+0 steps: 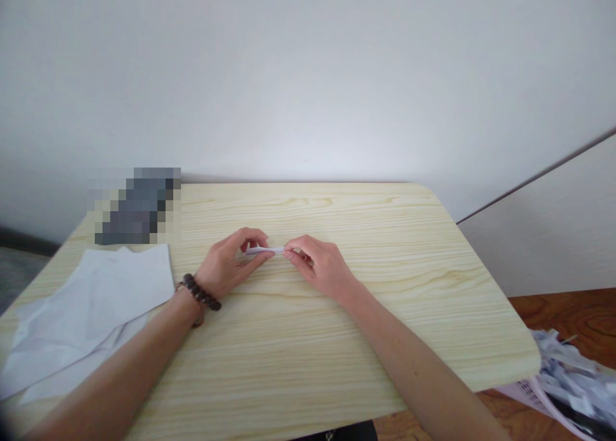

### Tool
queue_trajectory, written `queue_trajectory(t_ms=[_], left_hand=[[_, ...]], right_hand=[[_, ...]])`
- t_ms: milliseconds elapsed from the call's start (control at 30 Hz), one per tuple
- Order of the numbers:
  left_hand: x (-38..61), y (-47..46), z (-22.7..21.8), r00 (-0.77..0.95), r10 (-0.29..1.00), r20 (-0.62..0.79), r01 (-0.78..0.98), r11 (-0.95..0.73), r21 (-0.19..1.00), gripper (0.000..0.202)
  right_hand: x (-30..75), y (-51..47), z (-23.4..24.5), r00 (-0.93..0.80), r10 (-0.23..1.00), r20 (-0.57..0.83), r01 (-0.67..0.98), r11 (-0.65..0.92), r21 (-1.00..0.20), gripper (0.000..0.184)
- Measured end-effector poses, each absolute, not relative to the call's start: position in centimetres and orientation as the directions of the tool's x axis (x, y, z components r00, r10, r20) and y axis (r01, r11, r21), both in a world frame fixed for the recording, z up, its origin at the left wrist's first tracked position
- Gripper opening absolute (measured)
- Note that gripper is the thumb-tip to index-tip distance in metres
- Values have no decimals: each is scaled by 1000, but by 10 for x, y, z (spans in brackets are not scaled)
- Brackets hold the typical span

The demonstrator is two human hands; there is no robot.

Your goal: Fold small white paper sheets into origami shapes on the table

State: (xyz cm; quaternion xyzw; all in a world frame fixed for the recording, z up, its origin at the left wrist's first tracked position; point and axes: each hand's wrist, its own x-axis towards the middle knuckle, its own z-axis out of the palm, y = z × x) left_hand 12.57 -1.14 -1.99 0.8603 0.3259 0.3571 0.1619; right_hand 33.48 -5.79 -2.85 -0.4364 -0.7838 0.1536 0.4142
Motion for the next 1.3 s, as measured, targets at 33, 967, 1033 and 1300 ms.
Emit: queue_trajectory(t_ms=[33, 967, 1033, 1300], left_hand=[[126, -11, -20, 547, 651, 526, 423, -757, 498, 14], [130, -17, -16, 559, 605, 566, 279, -781, 559, 15], [130, -16, -17, 564, 600, 568, 272, -784, 559, 15], [128, -14, -19, 593, 538, 599, 267, -833, 485, 14]], right_hand=[[335, -58, -29, -284, 804, 522, 550, 583, -598, 7], [332, -59, -32, -231, 691, 685, 733, 586, -344, 15], [332, -59, -33, -229, 698, 678, 742, 576, -343, 15], [330, -59, -32, -243, 744, 623, 731, 562, -386, 12]])
